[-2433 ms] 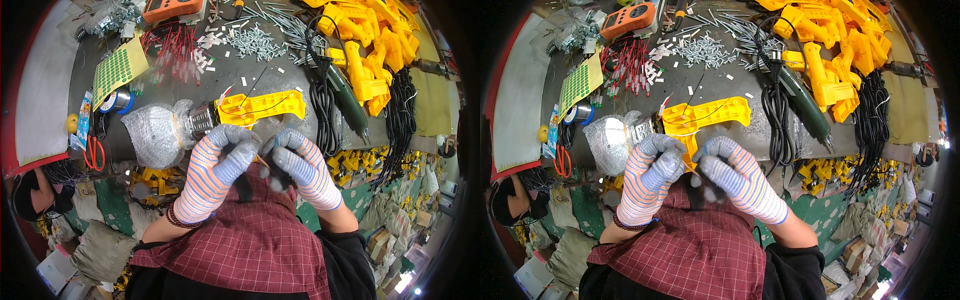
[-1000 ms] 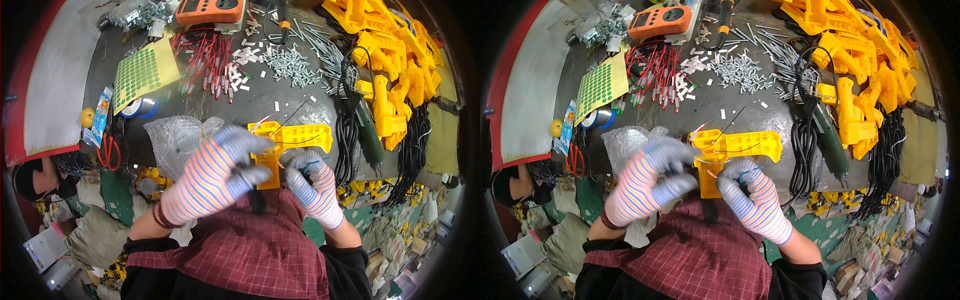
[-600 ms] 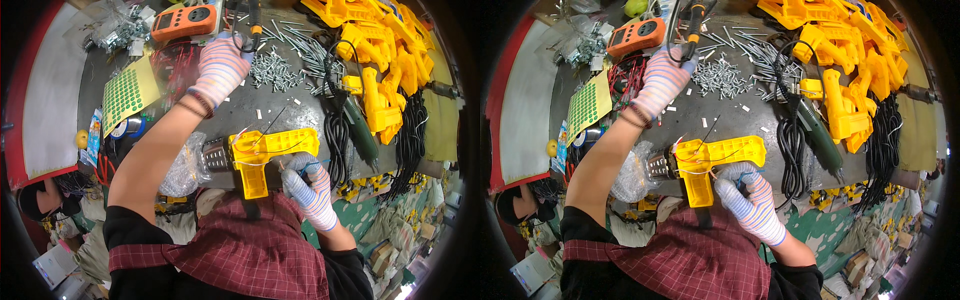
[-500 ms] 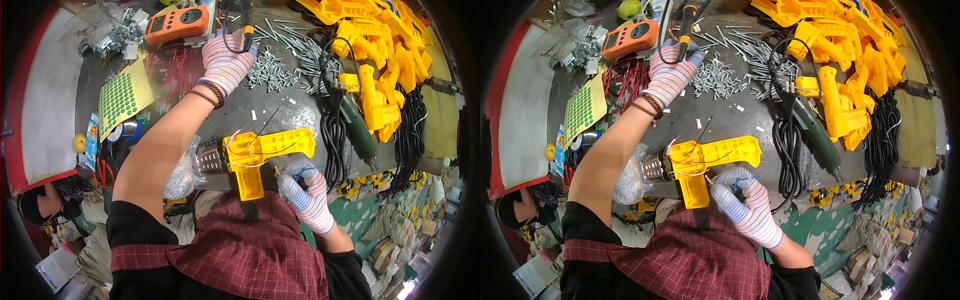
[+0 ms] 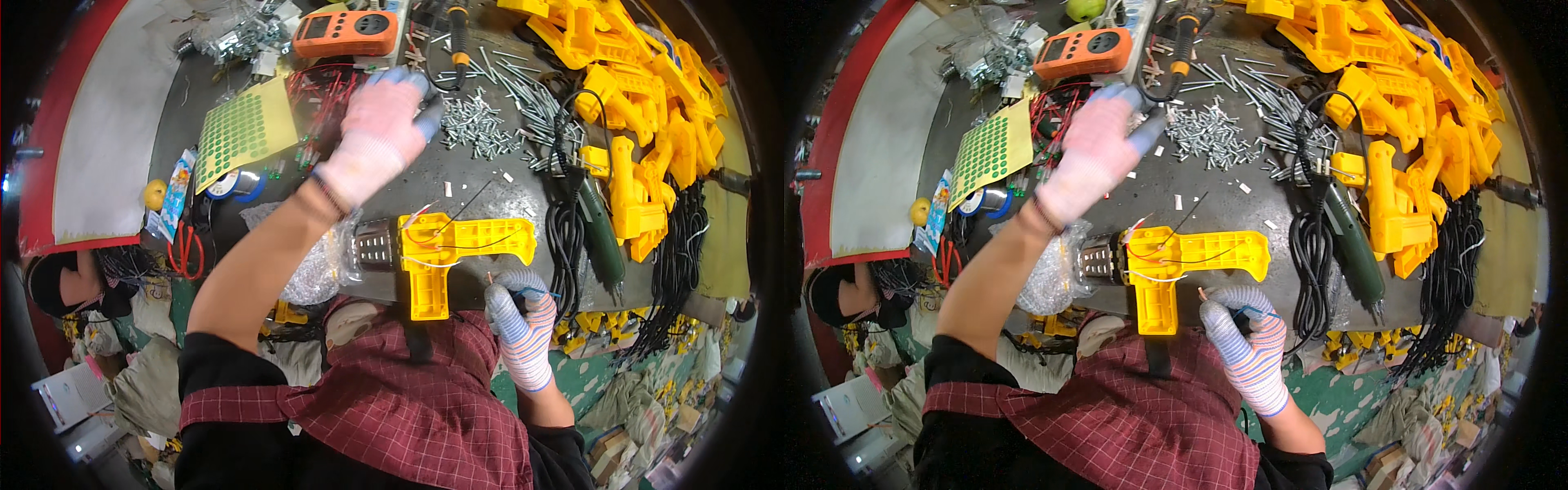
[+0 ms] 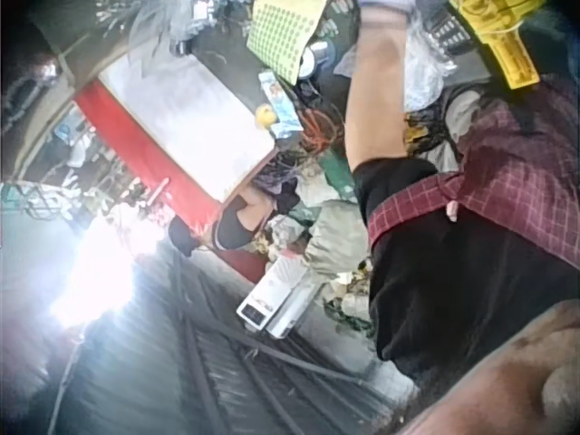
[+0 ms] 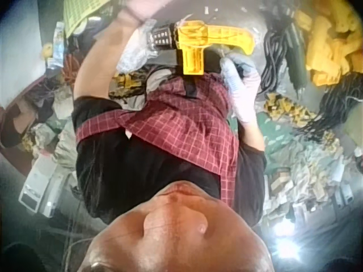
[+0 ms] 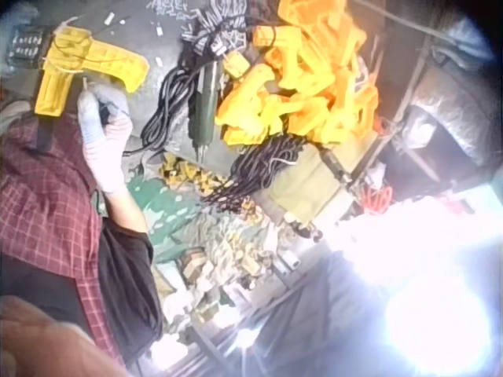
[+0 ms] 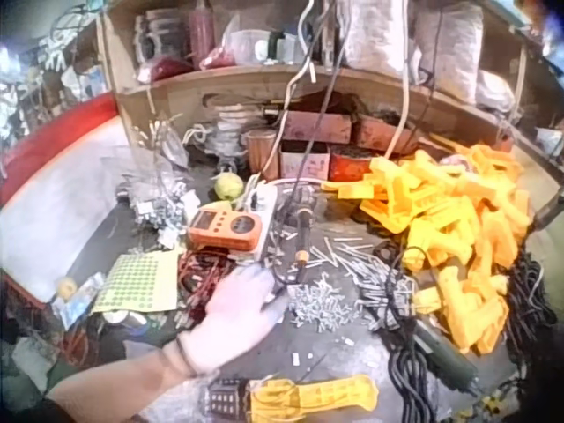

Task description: Assembling the internal components and housing of a yellow handheld electronic device, including soldering and screw installation.

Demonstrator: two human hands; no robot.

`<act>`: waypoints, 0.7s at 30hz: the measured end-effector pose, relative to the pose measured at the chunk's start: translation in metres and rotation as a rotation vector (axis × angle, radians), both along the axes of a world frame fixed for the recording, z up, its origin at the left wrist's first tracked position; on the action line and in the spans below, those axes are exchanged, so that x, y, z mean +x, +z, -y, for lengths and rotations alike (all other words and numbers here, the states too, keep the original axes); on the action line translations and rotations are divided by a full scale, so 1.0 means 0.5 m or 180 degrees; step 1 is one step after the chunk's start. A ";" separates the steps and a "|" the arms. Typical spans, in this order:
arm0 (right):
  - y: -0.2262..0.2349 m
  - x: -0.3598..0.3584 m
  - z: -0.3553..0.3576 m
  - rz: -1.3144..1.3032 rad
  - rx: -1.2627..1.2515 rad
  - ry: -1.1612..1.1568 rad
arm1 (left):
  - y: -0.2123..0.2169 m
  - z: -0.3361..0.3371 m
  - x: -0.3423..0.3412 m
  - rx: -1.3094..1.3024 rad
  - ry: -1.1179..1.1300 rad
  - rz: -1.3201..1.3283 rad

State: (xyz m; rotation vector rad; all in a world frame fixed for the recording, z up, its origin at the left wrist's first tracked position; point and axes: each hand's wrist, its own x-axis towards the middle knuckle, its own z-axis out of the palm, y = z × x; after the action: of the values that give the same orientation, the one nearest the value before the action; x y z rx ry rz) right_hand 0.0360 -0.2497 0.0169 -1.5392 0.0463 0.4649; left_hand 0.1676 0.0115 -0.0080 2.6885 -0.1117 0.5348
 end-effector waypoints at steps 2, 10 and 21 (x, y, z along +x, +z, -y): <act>-0.003 0.000 -0.005 0.0055 0.0083 -0.0001 | 0.028 -0.007 -0.095 -0.0847 -0.0205 0.0072; 0.008 0.028 -0.041 0.0572 -0.0259 0.0471 | 0.058 0.029 -0.350 -0.3633 -0.0195 -0.0673; 0.024 0.051 -0.035 0.0240 -0.0296 0.0993 | 0.020 0.098 -0.355 -0.3159 -0.0435 -0.0350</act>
State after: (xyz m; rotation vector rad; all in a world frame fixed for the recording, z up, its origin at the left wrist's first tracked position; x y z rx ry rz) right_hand 0.0615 -0.2320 0.0287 -1.6615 -0.2365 0.6578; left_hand -0.0098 -0.0375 0.0020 1.7181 0.0077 0.2793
